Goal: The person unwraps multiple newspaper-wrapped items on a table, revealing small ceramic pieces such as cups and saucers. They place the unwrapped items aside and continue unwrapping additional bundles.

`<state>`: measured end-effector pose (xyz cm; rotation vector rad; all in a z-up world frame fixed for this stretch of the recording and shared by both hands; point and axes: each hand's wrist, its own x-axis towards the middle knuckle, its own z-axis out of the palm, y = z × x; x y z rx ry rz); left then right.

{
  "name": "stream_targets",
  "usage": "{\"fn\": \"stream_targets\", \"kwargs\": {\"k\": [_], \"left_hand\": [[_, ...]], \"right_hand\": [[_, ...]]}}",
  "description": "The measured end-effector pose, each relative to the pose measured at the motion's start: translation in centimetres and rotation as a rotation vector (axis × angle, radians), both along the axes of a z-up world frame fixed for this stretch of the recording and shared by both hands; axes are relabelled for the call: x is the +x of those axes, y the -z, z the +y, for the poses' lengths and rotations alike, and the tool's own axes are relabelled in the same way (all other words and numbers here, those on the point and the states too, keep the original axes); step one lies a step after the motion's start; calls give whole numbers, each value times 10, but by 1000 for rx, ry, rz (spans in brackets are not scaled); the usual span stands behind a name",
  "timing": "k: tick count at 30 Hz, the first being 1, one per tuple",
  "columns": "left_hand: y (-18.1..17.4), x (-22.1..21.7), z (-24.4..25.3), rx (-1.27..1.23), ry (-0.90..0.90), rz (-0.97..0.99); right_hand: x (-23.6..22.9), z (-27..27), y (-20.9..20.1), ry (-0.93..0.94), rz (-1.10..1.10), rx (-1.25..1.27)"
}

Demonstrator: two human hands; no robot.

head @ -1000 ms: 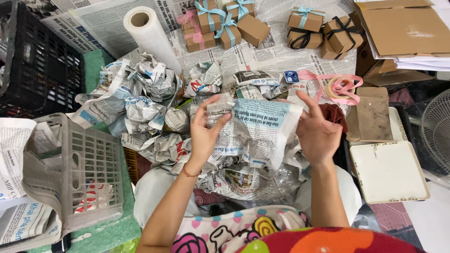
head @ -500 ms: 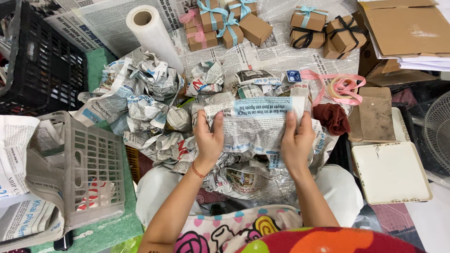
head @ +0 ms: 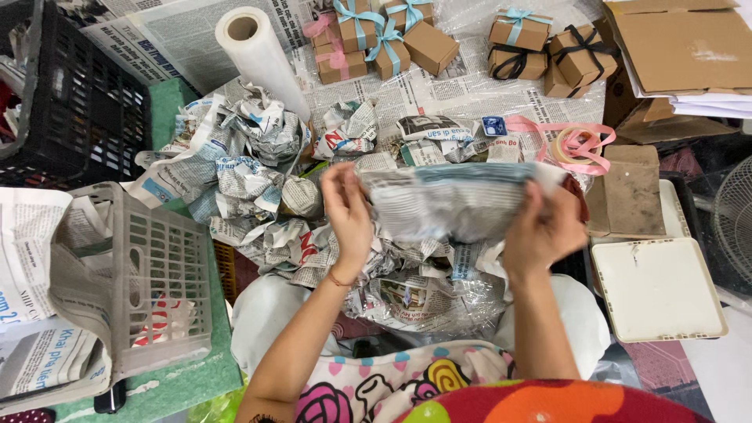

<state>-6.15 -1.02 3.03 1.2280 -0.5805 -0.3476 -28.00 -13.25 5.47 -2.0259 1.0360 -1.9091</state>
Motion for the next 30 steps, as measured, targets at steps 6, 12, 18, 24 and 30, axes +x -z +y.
{"fn": "stream_targets", "kwargs": {"k": [6,12,18,24,30], "left_hand": [[-35,19,30,-44,1002,625],[-2,5,25,-28,874,502],[27,20,20,44,1006,451],[25,23,25,39,1033,301],[-4,34,28,206,1003,-162]], "right_hand": [[-22,14,-52,-345,434,-923],[7,44,-70,-719,790,-813],[5,39,-61,-698,258,172],[2,22,-28,-936,322,1157],[-12,-6,-12,-1114,346,1001]]}}
